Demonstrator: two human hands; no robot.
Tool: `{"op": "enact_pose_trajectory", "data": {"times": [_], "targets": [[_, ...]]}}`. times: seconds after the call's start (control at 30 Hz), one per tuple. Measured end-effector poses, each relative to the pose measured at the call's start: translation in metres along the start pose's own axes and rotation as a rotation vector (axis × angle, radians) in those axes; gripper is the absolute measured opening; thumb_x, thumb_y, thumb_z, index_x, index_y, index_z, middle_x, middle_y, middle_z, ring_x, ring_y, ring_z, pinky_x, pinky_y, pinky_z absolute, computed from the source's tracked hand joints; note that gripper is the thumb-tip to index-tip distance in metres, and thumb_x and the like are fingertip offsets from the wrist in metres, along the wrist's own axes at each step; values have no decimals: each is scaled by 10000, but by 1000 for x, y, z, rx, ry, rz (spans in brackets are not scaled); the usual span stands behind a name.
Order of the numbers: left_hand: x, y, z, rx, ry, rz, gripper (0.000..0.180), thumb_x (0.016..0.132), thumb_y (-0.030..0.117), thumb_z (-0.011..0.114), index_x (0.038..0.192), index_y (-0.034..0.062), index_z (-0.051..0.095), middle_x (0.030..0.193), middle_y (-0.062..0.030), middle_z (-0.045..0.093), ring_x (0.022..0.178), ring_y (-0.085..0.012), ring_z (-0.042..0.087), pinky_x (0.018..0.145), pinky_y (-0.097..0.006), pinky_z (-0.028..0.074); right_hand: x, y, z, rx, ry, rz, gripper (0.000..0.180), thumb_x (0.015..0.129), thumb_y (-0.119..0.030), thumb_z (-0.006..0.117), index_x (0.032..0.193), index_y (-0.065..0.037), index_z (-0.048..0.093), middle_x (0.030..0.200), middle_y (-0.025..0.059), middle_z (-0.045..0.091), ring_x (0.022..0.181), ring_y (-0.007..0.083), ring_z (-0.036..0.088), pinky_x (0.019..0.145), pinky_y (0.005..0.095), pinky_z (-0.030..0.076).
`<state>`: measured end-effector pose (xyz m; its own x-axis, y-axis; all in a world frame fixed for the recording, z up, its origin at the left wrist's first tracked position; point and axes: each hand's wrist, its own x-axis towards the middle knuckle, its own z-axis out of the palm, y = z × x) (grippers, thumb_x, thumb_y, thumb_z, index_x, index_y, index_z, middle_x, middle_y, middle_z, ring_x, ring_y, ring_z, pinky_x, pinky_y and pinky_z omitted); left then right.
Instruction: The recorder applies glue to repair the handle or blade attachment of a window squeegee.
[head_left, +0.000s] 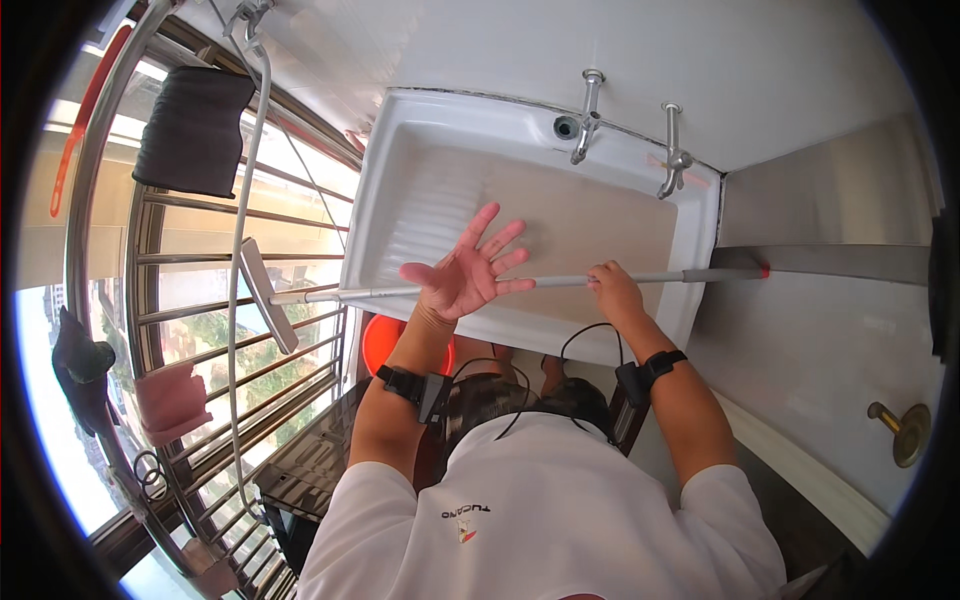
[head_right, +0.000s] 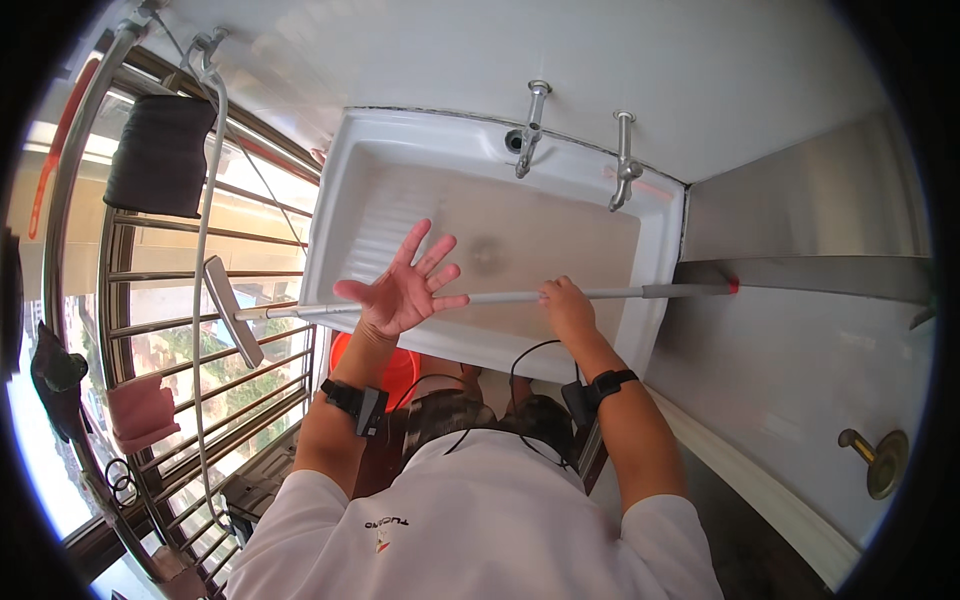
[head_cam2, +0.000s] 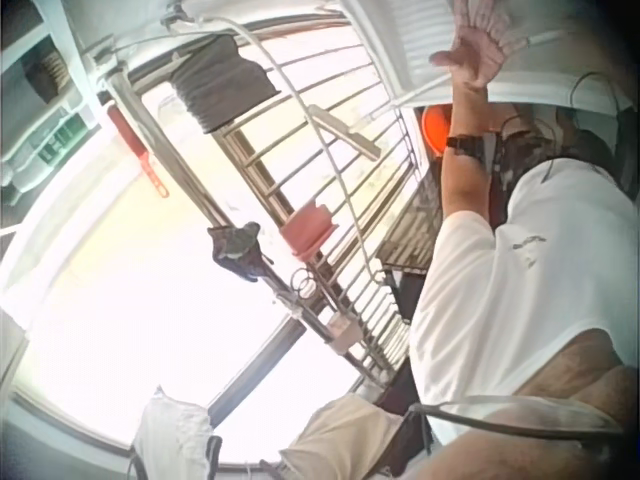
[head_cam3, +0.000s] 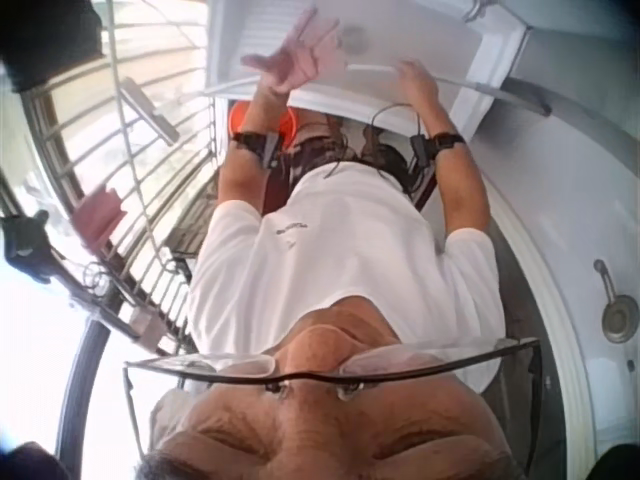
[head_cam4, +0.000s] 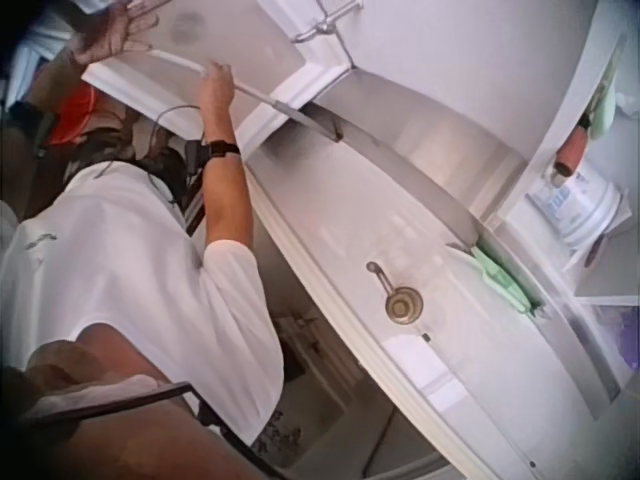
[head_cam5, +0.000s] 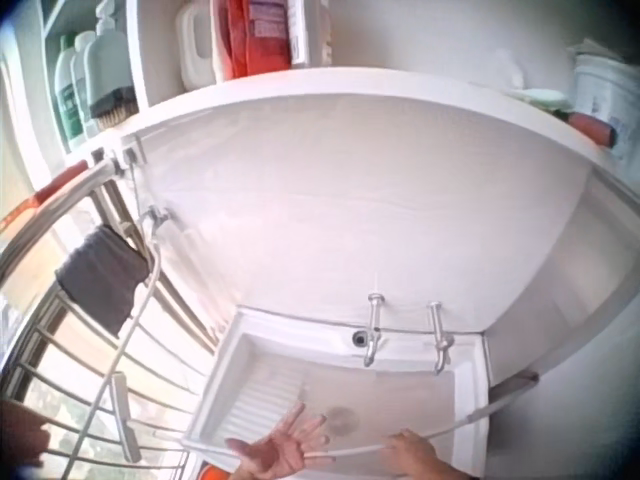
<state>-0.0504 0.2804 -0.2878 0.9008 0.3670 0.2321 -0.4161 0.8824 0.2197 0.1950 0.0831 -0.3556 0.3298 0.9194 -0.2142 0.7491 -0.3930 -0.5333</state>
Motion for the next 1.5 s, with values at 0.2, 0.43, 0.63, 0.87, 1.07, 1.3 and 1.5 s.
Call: {"op": "enact_pose_trajectory", "data": {"times": [0.2,0.43,0.63,0.87,1.07,1.3,1.5], "targets": [[30,-14,38,-6,-410,-18,1439,539,785,749,1612,199,-11,1655,-184,127,1455,-378,337,1149,-646,287,0,8,4,12,27,-16,101,881,-113,674,981,-103,661,961,107,607,910,337,638,743,448,516],[42,-14,56,66,-401,-67,1337,619,734,751,1606,137,74,1597,-235,255,1365,-385,462,1107,-589,377,-1,19,-1,0,23,7,78,879,-123,675,949,-102,649,961,106,602,914,331,639,748,443,525],[104,-9,51,1423,577,-260,732,883,406,738,1434,41,424,1250,-193,606,1060,-322,658,899,-438,527,1,5,10,-7,-14,27,86,880,-129,682,956,-108,647,951,97,597,898,332,636,749,446,514],[177,-23,36,2351,477,-298,330,936,264,659,1111,0,569,1040,-168,683,941,-366,666,771,-448,537,-2,9,9,77,30,0,41,895,-136,639,921,-112,618,943,112,580,903,334,623,738,460,511],[193,-46,26,2192,364,-218,291,948,251,630,1086,-5,621,980,-131,725,845,-305,697,737,-415,558,-1,12,4,23,39,-2,67,881,-140,641,902,-92,600,936,121,575,906,337,622,743,460,515],[170,-26,-88,1341,974,-332,202,888,223,726,966,37,724,803,-17,712,599,-85,638,506,-246,482,2,2,5,33,-12,62,77,870,-133,653,915,-96,602,931,115,571,904,337,625,744,459,523],[179,-38,-101,1284,851,-320,236,932,257,702,1002,32,694,854,-46,724,633,-107,657,516,-253,496,-1,2,6,5,16,27,66,880,-128,655,914,-103,604,936,102,567,884,330,625,730,448,512]]}}
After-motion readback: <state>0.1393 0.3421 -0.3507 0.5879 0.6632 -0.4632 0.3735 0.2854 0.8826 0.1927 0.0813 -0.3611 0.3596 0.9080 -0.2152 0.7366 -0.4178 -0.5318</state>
